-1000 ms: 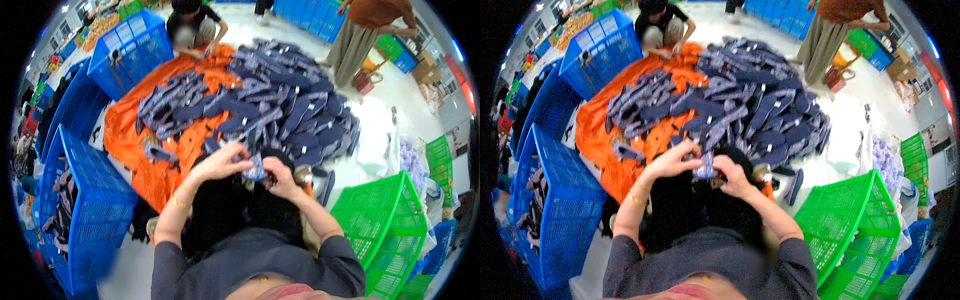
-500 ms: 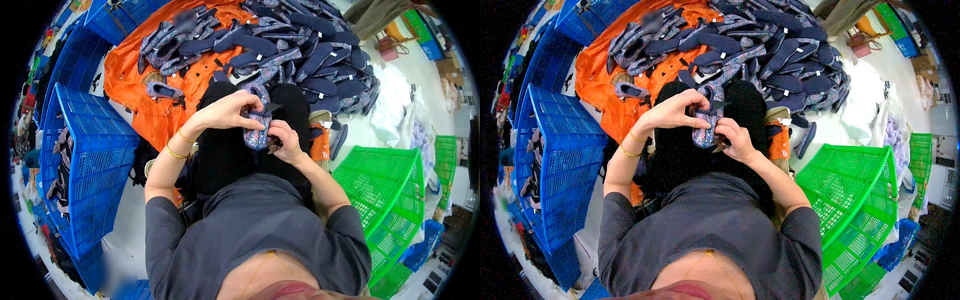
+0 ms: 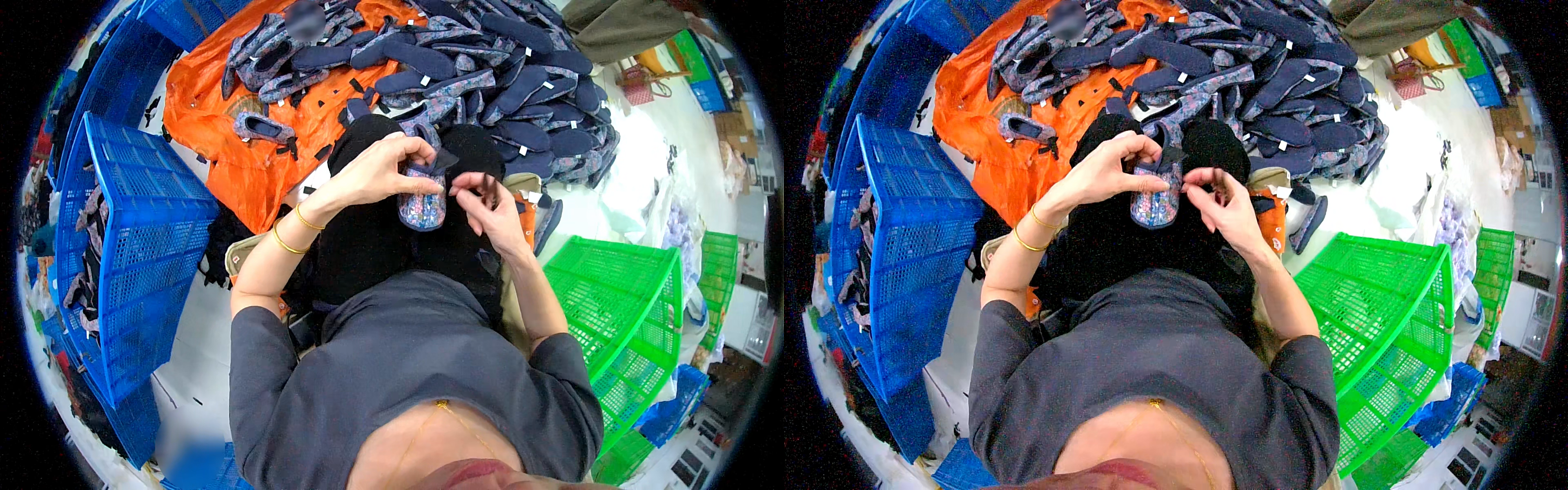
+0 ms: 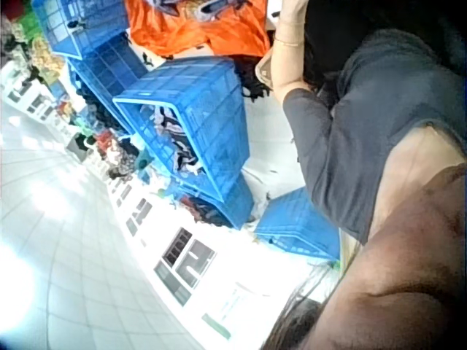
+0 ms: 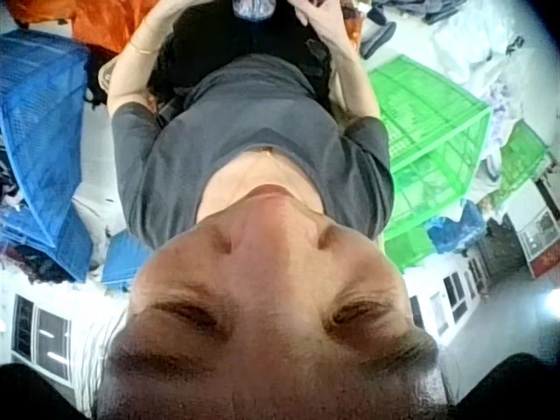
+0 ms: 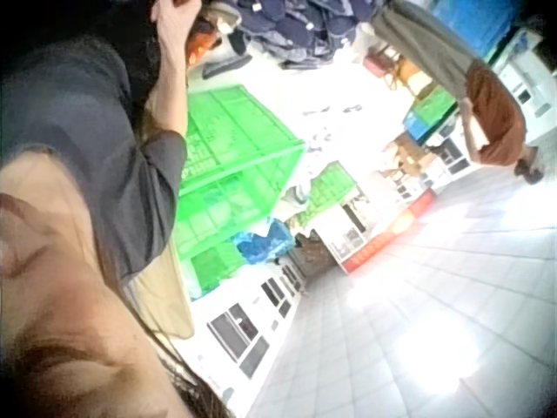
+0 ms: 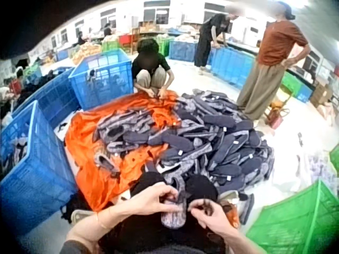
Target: The person sits on a low stool and assembles slipper components by hand. They pick up a patterned fabric upper and a dark sole, align the edges, and press them together to form a complete slipper. The finished items are placed into a pile on an orange tarp.
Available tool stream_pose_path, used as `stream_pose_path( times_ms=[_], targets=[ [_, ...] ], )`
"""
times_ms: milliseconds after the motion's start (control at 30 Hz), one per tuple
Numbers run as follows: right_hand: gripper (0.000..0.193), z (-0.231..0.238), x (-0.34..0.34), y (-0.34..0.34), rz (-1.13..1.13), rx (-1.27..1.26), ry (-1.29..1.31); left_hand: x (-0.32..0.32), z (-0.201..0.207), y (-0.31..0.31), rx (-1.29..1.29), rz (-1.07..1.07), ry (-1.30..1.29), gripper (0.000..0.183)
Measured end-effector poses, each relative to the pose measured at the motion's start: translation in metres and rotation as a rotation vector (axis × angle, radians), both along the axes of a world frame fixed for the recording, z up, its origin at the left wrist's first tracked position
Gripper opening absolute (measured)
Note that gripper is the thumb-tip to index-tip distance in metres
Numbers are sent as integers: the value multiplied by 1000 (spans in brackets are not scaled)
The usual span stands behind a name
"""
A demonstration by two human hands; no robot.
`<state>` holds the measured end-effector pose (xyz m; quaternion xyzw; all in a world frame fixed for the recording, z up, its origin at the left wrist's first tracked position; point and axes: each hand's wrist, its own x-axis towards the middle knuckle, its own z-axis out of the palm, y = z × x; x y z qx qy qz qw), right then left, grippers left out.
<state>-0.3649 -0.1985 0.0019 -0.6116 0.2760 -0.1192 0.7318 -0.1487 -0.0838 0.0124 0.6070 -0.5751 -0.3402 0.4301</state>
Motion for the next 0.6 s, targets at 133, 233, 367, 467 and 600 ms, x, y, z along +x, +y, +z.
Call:
stream_pose_path(
  times_ms=[133, 233, 367, 467, 600],
  targets=[
    [22, -2, 22, 15, -169, -4, -114, -2, 5, -1, -1, 1, 19, 41],
    [14, -7, 37, 16, -189, -261, -265, -4, 7, 2, 7, 61, 8, 39],
    [11, 9, 43, 9, -101, -812, -317, -5, 0, 2, -183, 48, -118, 32],
    [16, 15, 41, 8, -27, -1090, -341, -3, -2, 0, -261, -1, -255, 23],
    [12, 27, 37, 1, 12, -1083, -504, -13, -7, -1, -416, 82, -351, 19]
  ],
)
